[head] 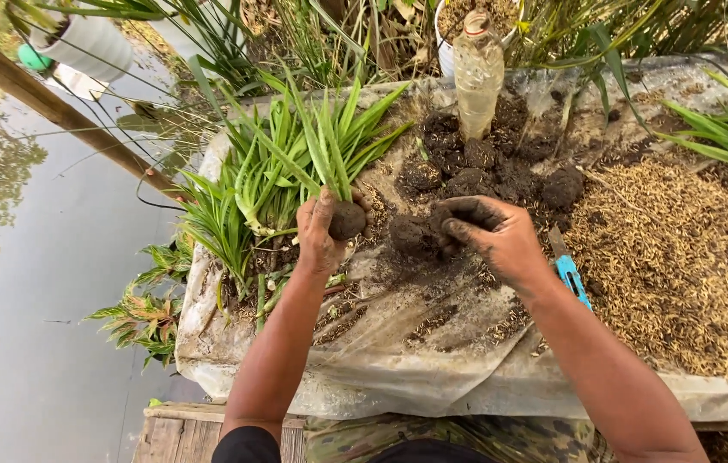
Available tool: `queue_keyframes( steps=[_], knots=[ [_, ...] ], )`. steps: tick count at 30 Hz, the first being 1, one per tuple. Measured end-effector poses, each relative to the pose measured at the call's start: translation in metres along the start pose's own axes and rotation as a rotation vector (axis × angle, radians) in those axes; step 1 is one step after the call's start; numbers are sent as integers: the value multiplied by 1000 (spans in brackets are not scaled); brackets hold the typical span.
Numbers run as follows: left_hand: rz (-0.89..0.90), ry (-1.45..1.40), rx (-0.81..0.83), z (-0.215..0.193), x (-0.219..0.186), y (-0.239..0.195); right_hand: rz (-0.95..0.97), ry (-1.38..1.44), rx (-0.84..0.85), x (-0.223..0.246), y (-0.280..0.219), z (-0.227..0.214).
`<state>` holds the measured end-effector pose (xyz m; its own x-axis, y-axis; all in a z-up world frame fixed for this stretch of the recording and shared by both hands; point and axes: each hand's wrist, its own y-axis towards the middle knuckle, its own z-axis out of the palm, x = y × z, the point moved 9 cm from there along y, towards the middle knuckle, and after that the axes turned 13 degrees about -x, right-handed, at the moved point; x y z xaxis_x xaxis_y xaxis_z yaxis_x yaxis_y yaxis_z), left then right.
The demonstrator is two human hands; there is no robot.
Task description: The person forms small balls of dark soil by hand on a tarp-covered table. They then pick up a green leafy plant and wrap the soil ball around its base, shaping it into a compact root ball. The finished unit is placed aside with others.
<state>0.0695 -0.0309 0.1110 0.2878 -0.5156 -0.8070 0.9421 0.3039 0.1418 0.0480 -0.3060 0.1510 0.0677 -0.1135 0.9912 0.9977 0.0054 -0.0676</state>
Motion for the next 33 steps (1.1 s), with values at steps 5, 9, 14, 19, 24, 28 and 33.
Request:
queue_keyframes(
  steps=[5,9,14,19,24,28,33],
  knots=[
    [-129,-136,-58,23,20,10,-54,61,27,-21,23,10],
    [-237,-192,-165,23,55,17,-2,131,16,-58,36,0],
    [-257,-166,-203,20,77,11,33,151,16,-82,35,-13],
    [-248,-187,-265,23,87,1,12,79,35,-76,26,-1],
    [-217,-200,-275,28,75,-9,-20,48,71,-67,17,17],
    [-168,-177,-280,20,69,-5,-14,51,59,-56,15,13],
    [-144,-205,-270,21,65,-8,-25,13,27,-53,22,3]
  ],
)
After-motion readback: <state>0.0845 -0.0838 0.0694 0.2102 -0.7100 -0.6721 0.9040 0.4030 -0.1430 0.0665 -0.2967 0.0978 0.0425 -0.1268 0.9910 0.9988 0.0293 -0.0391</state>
